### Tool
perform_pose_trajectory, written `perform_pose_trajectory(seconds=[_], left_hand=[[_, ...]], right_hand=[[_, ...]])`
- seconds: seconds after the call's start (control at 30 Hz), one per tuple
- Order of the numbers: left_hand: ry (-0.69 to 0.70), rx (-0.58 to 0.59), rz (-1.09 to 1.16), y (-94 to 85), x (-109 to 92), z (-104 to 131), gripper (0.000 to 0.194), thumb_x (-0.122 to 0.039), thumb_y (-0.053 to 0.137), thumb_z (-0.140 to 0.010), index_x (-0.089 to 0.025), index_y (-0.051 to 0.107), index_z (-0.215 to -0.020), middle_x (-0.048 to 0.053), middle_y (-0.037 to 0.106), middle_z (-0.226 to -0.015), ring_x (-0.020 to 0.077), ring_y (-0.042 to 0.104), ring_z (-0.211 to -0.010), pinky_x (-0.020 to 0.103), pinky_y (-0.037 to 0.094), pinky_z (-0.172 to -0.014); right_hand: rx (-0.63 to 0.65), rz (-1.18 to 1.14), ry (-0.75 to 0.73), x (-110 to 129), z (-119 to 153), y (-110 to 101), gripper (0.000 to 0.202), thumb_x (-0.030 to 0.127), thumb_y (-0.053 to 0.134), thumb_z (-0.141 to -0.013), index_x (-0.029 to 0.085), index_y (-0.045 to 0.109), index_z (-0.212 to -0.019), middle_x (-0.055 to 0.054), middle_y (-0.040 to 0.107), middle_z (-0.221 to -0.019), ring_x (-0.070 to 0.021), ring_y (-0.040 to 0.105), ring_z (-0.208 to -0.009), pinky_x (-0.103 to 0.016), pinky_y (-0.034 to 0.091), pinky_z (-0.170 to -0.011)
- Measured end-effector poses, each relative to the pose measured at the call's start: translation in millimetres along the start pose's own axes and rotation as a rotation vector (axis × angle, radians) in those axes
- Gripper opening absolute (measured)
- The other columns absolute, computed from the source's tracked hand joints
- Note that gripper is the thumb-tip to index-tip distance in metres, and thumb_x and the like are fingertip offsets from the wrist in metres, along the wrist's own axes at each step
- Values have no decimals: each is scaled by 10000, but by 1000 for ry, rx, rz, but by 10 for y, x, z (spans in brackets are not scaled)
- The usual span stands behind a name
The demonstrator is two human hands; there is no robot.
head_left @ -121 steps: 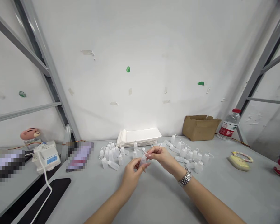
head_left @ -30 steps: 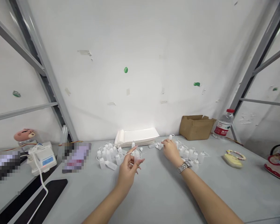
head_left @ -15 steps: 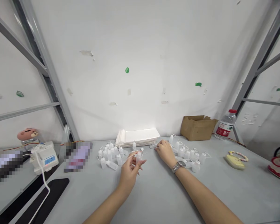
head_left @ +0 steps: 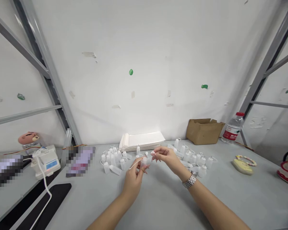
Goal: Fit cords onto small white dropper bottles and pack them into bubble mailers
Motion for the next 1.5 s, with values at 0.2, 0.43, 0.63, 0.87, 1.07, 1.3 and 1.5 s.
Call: perform_pose_trajectory(seconds=[0.2, 0.43, 0.63, 0.87, 1.07, 1.3, 1.5], left_hand=[[66, -5, -144, -29, -37, 10, 317, -362, 434, -832, -247, 567, -1096, 53, 612, -1051, 174, 583, -748, 267, 418, -618], [103, -5, -190, -34, -63, 3, 300, -341, 483, -802, -282, 612, -1066, 43, 625, -1071, 204, 566, -837, 266, 417, -597], [103, 42, -183, -48, -104, -13, 228, -335, 483, -795, -269, 681, -889, 41, 633, -1029, 222, 533, -927, 282, 432, -645], [132, 115, -176, -53, -206, -22, 279, -343, 401, -841, -236, 659, -831, 38, 598, -738, 201, 530, -760, 307, 409, -707], [109, 193, -144, -30, -193, -24, 303, -351, 366, -851, -215, 637, -858, 18, 550, -684, 168, 515, -660, 279, 407, -662], [101, 126, -183, -59, -130, -44, 265, -336, 388, -843, -216, 620, -891, 20, 571, -730, 170, 529, -678, 270, 405, -635], [143, 57, -256, -98, -111, -72, 243, -334, 474, -810, -224, 620, -970, 45, 617, -837, 192, 548, -772, 274, 409, -642]], right_hand=[[95, -5, -25, 13, 56, 87, 235, 369, 654, -695, 169, 634, -816, -21, 627, -747, -136, 564, -705, -280, 457, -665], [150, 82, -27, 8, 67, 75, 236, 369, 649, -698, 180, 653, -839, -40, 646, -817, -166, 581, -764, -318, 480, -698], [144, 214, -110, 53, 68, 39, 182, 356, 623, -729, 205, 668, -820, -36, 634, -819, -166, 570, -774, -310, 469, -702], [138, 393, -224, 232, 133, 19, 151, 349, 582, -771, 231, 667, -807, -24, 603, -751, -163, 550, -737, -301, 447, -680], [189, 433, -242, 283, 165, 40, 150, 362, 590, -762, 242, 675, -797, -19, 600, -729, -166, 550, -728, -296, 442, -673], [165, 396, -160, 136, 122, 72, 186, 365, 548, -792, 204, 624, -736, -5, 584, -689, -148, 547, -675, -275, 421, -636], [117, 440, -116, -6, 126, 155, 234, 407, 452, -841, 205, 506, -736, 25, 530, -615, -126, 485, -577, -250, 369, -556]])
Point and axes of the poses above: each hand's wrist, its own z-axis away from the middle knuckle, its own y-axis out of the palm, x = y × z, the point moved 4 cm from there along -z, towards the middle knuckle
